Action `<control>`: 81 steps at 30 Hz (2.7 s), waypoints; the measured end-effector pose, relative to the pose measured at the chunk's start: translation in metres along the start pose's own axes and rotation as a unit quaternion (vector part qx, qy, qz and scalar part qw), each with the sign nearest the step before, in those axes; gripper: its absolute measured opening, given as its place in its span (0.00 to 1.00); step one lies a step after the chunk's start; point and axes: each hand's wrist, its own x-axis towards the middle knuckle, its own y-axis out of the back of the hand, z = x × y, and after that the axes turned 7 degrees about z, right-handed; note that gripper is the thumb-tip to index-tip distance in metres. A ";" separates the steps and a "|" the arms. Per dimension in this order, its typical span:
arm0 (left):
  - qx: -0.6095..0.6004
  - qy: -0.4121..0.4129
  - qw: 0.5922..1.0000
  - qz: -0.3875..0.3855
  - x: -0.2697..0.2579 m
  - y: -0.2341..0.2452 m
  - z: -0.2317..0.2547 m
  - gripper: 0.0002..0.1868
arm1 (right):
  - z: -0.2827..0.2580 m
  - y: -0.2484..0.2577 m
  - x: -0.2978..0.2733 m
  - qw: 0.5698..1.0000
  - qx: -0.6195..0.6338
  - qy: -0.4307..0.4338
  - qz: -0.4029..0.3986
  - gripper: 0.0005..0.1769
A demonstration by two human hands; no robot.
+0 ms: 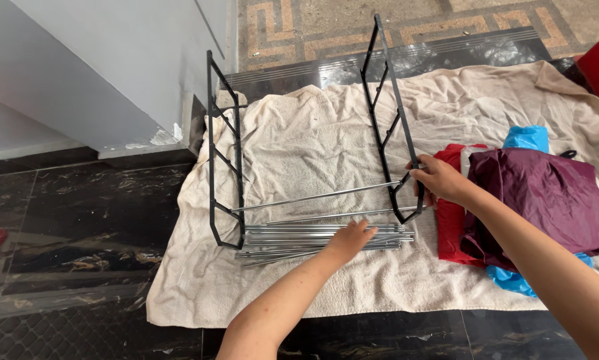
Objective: The person assembles a metal drying rack by inserting horizontal rods into the side frames. They repeatedly insert and remove rods while adjusting the frame orientation on a cloth-covered floor.
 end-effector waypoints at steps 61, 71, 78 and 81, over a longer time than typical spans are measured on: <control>-0.080 0.145 0.984 0.065 0.124 0.095 0.004 0.17 | -0.027 -0.008 -0.012 0.947 -0.253 0.136 0.140 0.22; -0.179 0.192 0.965 0.009 0.121 0.124 -0.007 0.18 | -0.036 -0.002 -0.006 0.937 -0.281 0.165 0.127 0.23; -0.172 0.175 0.967 0.065 0.118 0.127 0.000 0.14 | -0.019 -0.006 -0.003 0.969 -0.123 0.133 0.170 0.23; -0.171 0.182 0.964 0.093 0.119 0.126 0.004 0.14 | -0.023 0.000 0.009 0.967 -0.160 0.108 0.168 0.23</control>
